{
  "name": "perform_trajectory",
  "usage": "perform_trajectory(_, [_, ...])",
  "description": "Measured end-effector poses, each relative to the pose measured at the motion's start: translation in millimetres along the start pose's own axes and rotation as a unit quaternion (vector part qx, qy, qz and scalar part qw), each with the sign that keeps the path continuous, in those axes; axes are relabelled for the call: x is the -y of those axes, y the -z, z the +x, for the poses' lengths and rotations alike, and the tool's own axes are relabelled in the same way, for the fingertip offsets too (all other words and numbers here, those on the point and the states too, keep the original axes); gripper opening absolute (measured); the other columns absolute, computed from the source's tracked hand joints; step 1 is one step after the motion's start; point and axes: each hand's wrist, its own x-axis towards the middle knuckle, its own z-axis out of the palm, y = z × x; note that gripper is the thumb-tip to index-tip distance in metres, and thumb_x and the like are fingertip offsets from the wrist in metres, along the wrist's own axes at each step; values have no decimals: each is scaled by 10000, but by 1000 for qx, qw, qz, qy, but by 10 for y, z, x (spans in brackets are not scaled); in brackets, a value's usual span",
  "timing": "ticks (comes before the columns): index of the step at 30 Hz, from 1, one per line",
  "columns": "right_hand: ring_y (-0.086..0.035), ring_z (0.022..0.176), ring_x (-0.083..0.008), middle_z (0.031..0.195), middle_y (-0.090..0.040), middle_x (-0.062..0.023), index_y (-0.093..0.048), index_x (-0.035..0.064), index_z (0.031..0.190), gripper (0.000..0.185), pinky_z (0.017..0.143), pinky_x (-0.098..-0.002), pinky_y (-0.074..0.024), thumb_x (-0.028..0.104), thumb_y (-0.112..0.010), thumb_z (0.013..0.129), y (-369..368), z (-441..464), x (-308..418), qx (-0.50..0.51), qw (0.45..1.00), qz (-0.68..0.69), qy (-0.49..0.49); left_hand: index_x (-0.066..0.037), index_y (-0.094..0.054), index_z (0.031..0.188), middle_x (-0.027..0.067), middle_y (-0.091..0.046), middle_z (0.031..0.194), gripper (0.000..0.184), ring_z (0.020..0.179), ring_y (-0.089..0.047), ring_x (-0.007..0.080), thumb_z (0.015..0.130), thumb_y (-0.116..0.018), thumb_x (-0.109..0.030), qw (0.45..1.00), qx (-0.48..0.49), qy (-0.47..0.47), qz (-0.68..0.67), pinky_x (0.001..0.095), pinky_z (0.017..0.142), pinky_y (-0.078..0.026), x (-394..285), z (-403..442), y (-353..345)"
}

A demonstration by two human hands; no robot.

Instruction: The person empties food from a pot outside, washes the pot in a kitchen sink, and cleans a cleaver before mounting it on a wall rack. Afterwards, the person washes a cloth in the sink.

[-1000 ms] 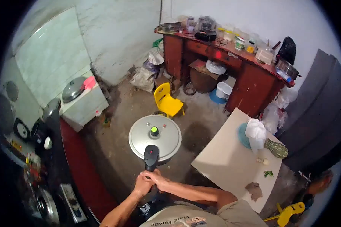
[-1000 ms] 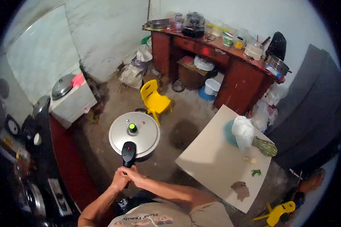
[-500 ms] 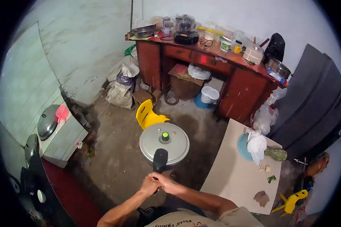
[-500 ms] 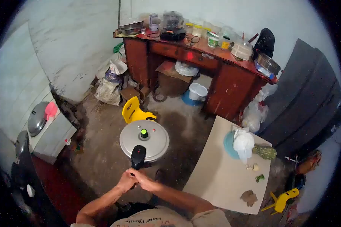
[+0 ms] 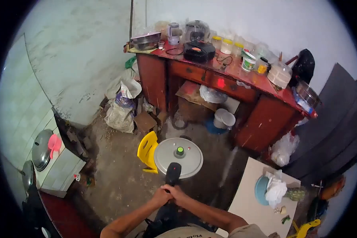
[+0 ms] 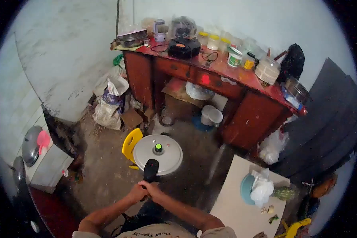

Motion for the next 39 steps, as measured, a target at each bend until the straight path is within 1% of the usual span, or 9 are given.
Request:
perform_trajectory(14, [-607,699,-193,838,-631,-79,-666,58,948,343,590,-296,-460,351,-650,770,448,2141,1705,-11,998,24,-59,-31,-660,891,144,-666,816,374,741,-650,249,683,-650,-342,998,-2,-48,27,357,662,-502,-507,2625,583])
perform_trajectory(18, [-606,718,-197,843,-631,-84,-646,49,961,311,614,-306,-477,306,-633,787,568,2384,2374,33,990,-124,64,-15,-655,882,160,-668,821,391,756,-656,272,685,-638,-353,999,0,8,44,369,677,-510,-719,3279,690])
perform_trajectory(20, [-601,717,-197,810,-623,-78,-644,52,926,231,576,-323,-476,241,-619,795,568,2639,2704,5,999,18,-48,-7,-654,871,165,-669,813,382,757,-659,276,682,-635,-339,998,-28,-9,47,369,673,-513,-852,3671,716])
perform_trajectory(24, [-612,778,-188,881,-642,-71,-645,38,961,323,686,-311,-485,308,-646,783,1133,3620,2907,-10,999,-20,-45,11,-649,834,172,-665,763,354,696,-659,274,689,-637,-311,998,-26,51,13,344,621,-511,-742,4652,612])
perform_trajectory(26, [-601,756,-182,860,-634,-58,-651,50,930,293,677,-310,-480,303,-647,782,1396,3930,3144,15,990,-120,73,16,-648,843,169,-662,761,337,691,-656,267,691,-638,-286,998,-48,36,-18,344,616,-505,-1054,5028,598])
perform_trajectory(28, [-587,730,-176,834,-625,-44,-656,61,899,267,662,-311,-473,299,-652,777,1634,4225,3334,12,990,-122,71,17,-645,853,165,-659,759,322,688,-653,257,695,-637,-263,997,-57,26,-51,345,613,-498,-1207,5399,522])
perform_trajectory(31, [-556,685,-163,774,-596,-22,-657,71,841,242,627,-302,-443,300,-674,763,1946,4670,3925,-8,997,-20,-78,10,-633,877,139,-648,740,303,679,-637,227,716,-639,-247,997,-62,30,-39,344,612,-486,-1307,6169,380])
perform_trajectory(34, [-572,623,-138,745,-604,-8,-634,119,896,271,509,-270,-437,372,-635,797,2656,5501,4013,-39,990,-89,-104,9,-619,858,126,-638,720,287,664,-623,208,716,-650,-237,993,-19,36,-114,338,610,-481,-1336,6936,226])
perform_trajectory(39, [-555,791,-132,839,-600,12,-663,70,938,250,730,-269,-437,298,-623,841,2682,5722,5035,-107,982,-148,-48,-20,-613,793,87,-631,700,209,628,-592,157,708,-660,-204,977,-97,-57,-182,325,561,-460,-1537,7896,49])
